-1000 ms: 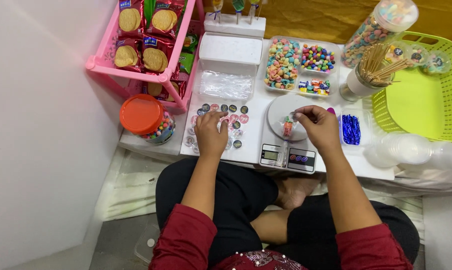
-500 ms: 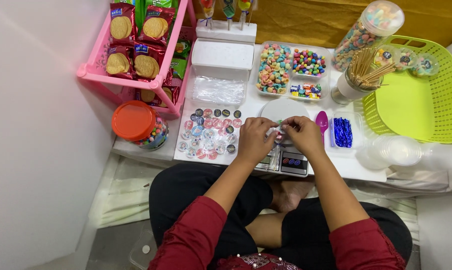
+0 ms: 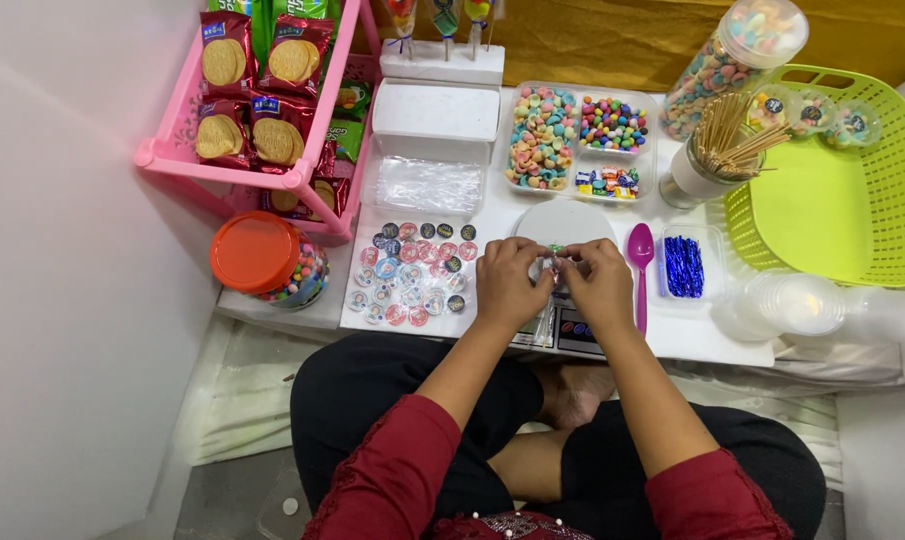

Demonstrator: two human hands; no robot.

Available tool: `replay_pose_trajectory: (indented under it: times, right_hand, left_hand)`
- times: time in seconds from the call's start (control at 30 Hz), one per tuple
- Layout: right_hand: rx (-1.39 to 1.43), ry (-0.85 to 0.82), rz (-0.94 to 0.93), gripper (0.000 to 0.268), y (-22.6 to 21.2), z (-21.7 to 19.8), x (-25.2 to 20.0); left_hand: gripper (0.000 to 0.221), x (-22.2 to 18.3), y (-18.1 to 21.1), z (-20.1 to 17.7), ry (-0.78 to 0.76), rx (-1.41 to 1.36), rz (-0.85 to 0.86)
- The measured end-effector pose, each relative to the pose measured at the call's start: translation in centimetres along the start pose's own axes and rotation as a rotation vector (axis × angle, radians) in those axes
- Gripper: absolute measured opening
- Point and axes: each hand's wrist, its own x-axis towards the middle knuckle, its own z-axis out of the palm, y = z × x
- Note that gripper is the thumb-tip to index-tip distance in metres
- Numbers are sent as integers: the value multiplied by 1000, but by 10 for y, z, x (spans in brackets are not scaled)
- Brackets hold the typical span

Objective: Threading small colorful candies onto a stick to create a decorative treat

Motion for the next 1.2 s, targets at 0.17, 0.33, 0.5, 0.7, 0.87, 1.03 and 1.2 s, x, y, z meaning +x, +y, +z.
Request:
replay_pose_trajectory:
  times: [0.17, 0.33, 0.5, 0.7, 0.87, 1.03, 1.2]
  right_hand:
    - [-94, 17, -67, 15, 2, -4, -2]
    - [-93, 4, -22, 17, 4, -3, -4]
    - [132, 57, 56, 14, 3, -10, -5]
    - [68, 96, -125, 13, -3, -20, -18]
    - [4, 114, -138, 13, -8, -13, -23]
    - [-59, 123, -161, 20, 2, -6, -20]
    - [-132, 114, -229, 20, 0, -8, -19]
  left_hand:
    - [27, -2, 0, -1, 5, 31, -18]
    - [26, -4, -3, 6, 1, 11, -34]
    - [34, -3, 1, -5, 15, -162, -56]
    - [23, -5, 7, -23, 47, -93, 46]
    - [18, -5, 1, -10, 40, -35, 62]
    - [13, 0, -8, 1, 22, 19, 71]
    - [17, -6, -6, 2, 5, -26, 19]
